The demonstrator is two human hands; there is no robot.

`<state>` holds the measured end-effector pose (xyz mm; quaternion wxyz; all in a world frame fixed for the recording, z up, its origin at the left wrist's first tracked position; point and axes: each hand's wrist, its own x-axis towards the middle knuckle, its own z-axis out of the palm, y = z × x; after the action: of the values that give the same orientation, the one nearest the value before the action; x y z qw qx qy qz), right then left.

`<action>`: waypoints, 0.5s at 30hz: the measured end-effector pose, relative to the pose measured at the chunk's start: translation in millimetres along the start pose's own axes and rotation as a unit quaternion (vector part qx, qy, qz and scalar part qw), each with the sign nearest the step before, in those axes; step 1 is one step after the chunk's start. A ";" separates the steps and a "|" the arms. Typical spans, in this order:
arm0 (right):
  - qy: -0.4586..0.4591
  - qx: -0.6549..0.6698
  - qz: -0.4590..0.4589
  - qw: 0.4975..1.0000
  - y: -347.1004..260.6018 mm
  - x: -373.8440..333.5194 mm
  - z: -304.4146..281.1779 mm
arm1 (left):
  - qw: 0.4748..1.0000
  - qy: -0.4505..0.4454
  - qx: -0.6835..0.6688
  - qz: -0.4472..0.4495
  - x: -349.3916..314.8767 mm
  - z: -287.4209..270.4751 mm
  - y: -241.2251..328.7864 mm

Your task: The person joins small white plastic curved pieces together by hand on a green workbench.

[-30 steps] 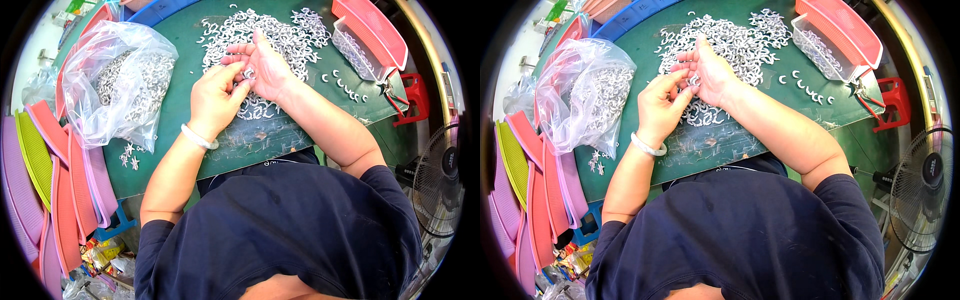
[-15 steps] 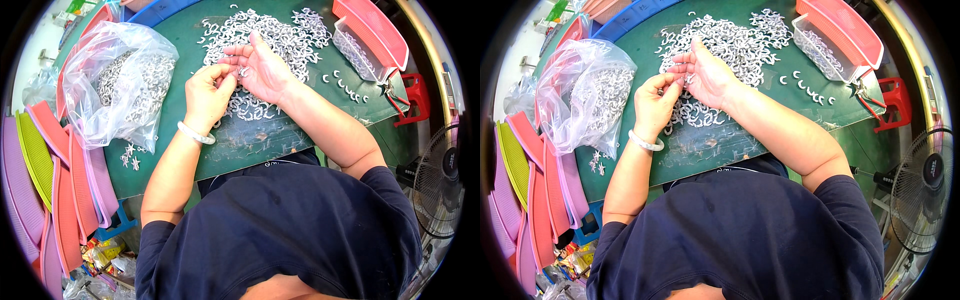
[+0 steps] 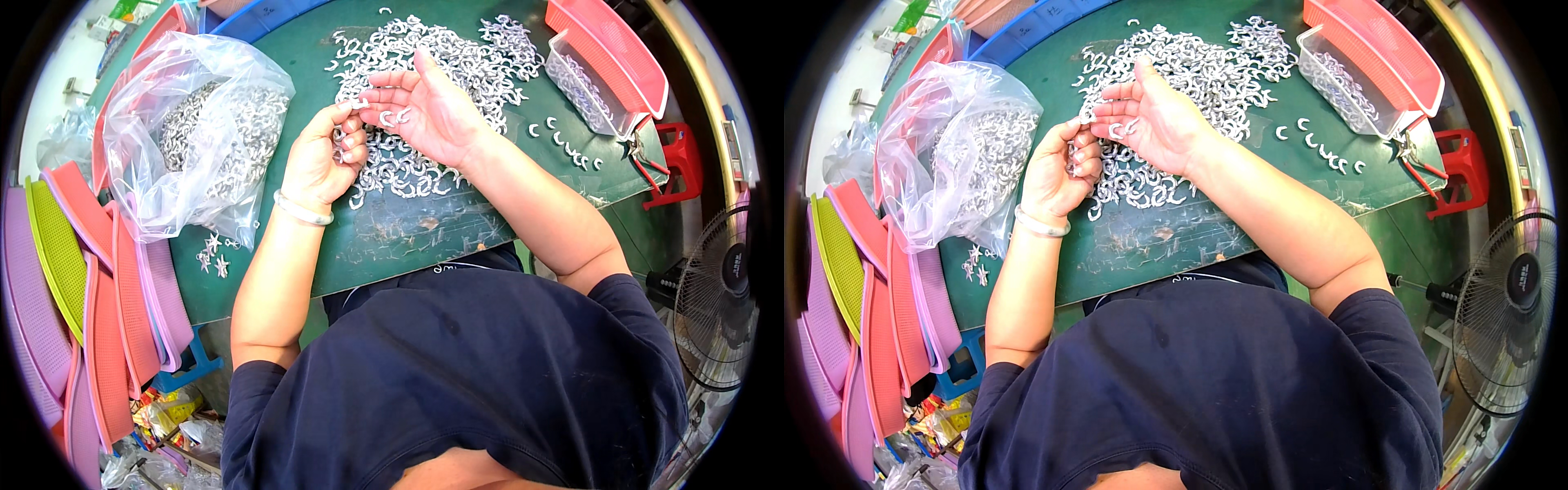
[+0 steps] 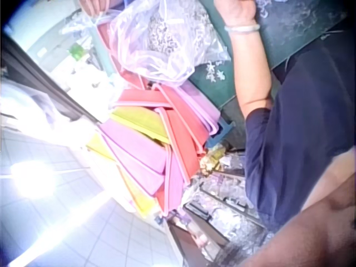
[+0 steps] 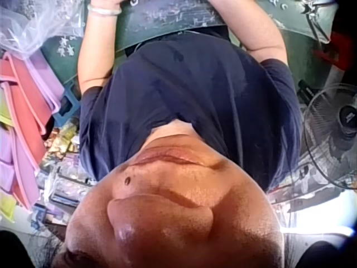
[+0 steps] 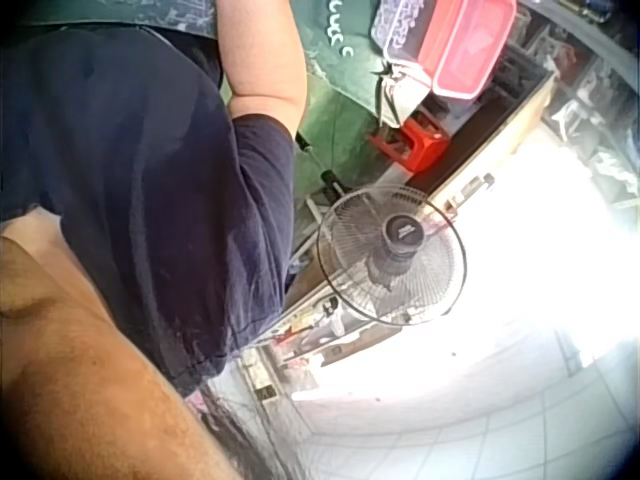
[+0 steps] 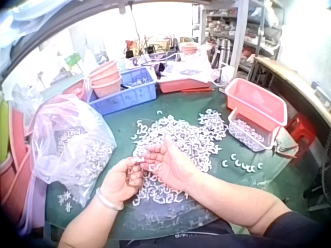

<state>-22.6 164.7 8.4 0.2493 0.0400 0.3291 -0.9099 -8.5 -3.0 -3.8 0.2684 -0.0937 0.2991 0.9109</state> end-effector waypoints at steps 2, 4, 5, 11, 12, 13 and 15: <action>0.000 0.001 -0.008 1.000 -0.8 0.1 -0.4 | 1.000 0.014 -0.005 0.025 -1.6 4.9 -0.7; 0.006 0.009 -0.020 1.000 -2.6 0.3 -0.7 | 0.995 0.063 0.002 0.083 -5.8 15.4 -3.3; 0.009 0.012 -0.026 1.000 -2.9 0.5 -0.8 | 0.995 0.056 0.010 0.087 -6.4 14.1 -3.4; -0.037 0.054 -0.054 0.996 0.2 1.7 -3.9 | 0.969 0.062 0.211 0.112 -7.2 20.1 -17.1; -0.044 0.048 -0.061 0.996 0.6 1.5 -3.9 | 0.963 0.058 0.239 0.105 -8.1 22.8 -19.5; -0.051 0.043 -0.068 0.995 1.5 0.9 -3.6 | 0.957 0.055 0.268 0.099 -8.7 25.3 -21.0; -0.063 0.044 -0.077 0.994 2.9 -0.7 -2.3 | 0.948 0.078 0.289 0.109 -8.0 27.9 -23.5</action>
<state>-20.8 164.5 5.1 0.1967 -0.0323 0.2744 -0.9407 10.7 26.1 9.6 0.1594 -0.0495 0.5780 0.7988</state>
